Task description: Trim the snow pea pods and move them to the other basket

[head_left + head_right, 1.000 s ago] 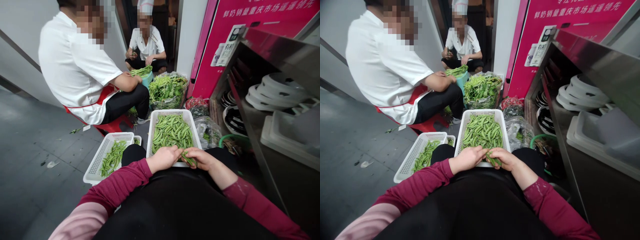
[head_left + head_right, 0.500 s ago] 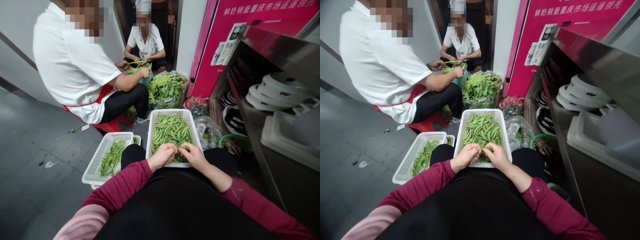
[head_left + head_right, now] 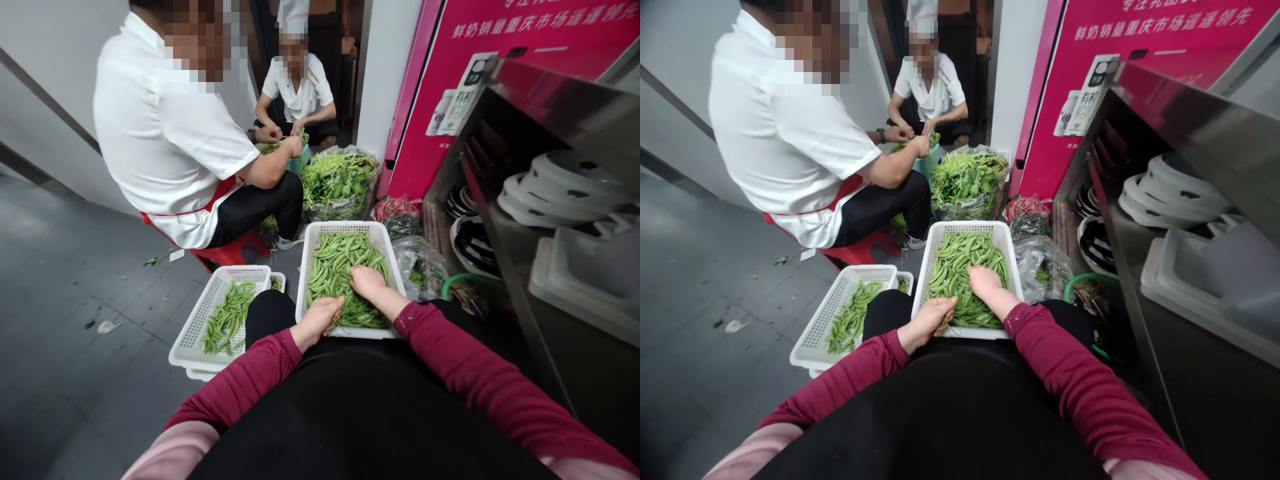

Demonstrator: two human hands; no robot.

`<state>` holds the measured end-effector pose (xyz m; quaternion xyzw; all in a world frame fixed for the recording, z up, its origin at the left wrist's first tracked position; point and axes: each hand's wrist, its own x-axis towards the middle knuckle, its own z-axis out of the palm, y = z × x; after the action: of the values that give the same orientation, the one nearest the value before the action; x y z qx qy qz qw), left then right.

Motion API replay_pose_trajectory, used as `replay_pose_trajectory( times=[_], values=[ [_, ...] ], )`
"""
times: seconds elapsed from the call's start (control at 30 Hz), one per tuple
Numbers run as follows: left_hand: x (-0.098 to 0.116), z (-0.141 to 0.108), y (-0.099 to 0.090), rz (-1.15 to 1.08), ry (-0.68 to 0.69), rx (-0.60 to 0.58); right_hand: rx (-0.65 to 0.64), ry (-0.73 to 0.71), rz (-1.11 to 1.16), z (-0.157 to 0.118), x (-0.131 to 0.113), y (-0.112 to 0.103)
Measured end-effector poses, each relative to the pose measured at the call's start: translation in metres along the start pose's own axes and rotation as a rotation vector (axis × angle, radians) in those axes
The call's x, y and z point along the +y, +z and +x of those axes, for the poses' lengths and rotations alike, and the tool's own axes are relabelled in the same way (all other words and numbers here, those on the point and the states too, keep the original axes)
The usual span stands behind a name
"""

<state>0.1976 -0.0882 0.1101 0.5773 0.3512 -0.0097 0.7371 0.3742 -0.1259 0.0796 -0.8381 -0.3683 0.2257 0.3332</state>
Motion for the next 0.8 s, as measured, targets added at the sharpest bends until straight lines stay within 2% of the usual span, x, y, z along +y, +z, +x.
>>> replay_pose_trajectory(
  times=[0.17, 0.27, 0.33, 0.43, 0.5, 0.6, 0.8],
  values=[
    [-0.001, 0.001, -0.001, 0.168, 0.049, 0.059, -0.091, 0.041, 0.193, -0.022, 0.010, -0.009],
    [0.000, 0.004, 0.006, 0.276, 0.111, 0.023, -0.163, 0.074, 0.358, -0.042, 0.014, -0.019],
    [0.003, 0.004, 0.012, 0.350, 0.173, -0.020, -0.198, 0.111, 0.574, -0.056, 0.012, -0.021],
    [0.009, 0.003, 0.021, 0.462, 0.295, -0.072, -0.215, 0.204, 1.019, -0.072, 0.003, -0.018],
    [0.011, 0.002, 0.024, 0.542, 0.367, -0.088, -0.185, 0.230, 1.173, -0.079, -0.004, -0.015],
    [0.011, -0.001, 0.025, 0.654, 0.449, -0.067, -0.118, 0.198, 1.174, -0.084, -0.012, -0.012],
    [0.011, -0.007, 0.021, 0.904, 0.588, 0.016, 0.026, 0.141, 0.981, -0.084, -0.018, -0.010]
  ],
)
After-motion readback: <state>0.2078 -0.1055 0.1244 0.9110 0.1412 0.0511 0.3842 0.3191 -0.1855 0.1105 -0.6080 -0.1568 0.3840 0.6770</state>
